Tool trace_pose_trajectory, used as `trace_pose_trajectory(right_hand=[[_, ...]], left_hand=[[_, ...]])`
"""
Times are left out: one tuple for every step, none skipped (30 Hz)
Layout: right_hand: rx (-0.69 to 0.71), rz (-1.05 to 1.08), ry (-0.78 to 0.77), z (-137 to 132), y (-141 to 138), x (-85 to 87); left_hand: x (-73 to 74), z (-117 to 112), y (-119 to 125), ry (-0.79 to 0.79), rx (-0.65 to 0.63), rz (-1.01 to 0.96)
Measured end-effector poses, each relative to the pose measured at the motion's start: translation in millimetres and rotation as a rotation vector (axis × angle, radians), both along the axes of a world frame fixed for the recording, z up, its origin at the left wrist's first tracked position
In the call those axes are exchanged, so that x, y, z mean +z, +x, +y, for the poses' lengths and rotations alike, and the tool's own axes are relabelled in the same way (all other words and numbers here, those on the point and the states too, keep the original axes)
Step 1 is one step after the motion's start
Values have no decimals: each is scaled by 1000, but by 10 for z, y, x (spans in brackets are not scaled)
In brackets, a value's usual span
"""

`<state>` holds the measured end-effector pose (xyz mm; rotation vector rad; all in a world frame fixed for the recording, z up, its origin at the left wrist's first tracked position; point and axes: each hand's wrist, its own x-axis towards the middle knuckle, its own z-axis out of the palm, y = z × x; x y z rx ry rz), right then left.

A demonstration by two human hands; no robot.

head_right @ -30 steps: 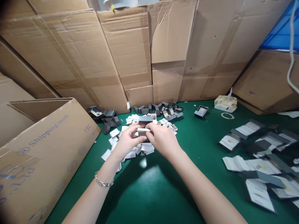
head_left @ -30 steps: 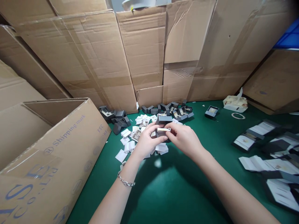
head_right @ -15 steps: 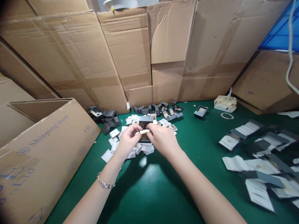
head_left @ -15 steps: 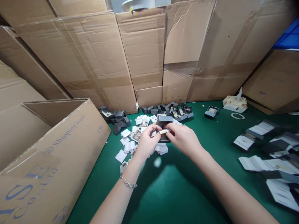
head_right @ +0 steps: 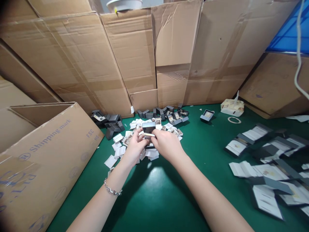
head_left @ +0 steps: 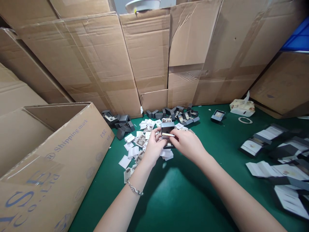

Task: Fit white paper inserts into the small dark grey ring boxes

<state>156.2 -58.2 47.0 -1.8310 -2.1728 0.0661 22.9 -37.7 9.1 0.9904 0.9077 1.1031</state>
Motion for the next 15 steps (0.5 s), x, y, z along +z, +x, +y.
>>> trace_pose_trajectory(right_hand=[[-1, 2, -8, 6, 4, -7], [-2, 6, -16, 11, 8, -12], [-3, 9, -23, 15, 13, -14], [-3, 11, -29, 18, 18, -16], [-4, 11, -33, 21, 23, -17], [-3, 9, -36, 24, 28, -17], [-3, 5, -38, 27, 31, -18], [-2, -1, -39, 30, 33, -20], [-2, -7, -40, 32, 33, -22], [-2, -14, -41, 32, 31, -25], [-2, -20, -41, 32, 29, -27], [1, -27, -42, 31, 25, -29], [6, -32, -43, 29, 21, -31], [12, -37, -42, 25, 18, -32], [18, -41, -41, 22, 15, -31]], left_hand=[[-9, 3, 2, 2, 3, 4], [-18, 7, 3, 6, 2, 3], [-25, 10, 5, 11, -3, -3], [-31, 13, 6, 14, -7, -10], [-35, 14, 8, 13, -9, -17], [-37, 15, 10, 9, -9, -21], [-37, 14, 11, 4, -6, -22], [-35, 13, 12, 0, -3, -20], [-32, 11, 12, -2, 1, -16], [-28, 8, 11, -2, 4, -9], [-23, 5, 10, 1, 5, -3], [-20, 3, 10, 4, 5, -1], [-18, 3, 10, 7, 6, -1], [-19, 3, 10, 9, 5, -3], [-23, 6, 12, 10, 4, -7]])
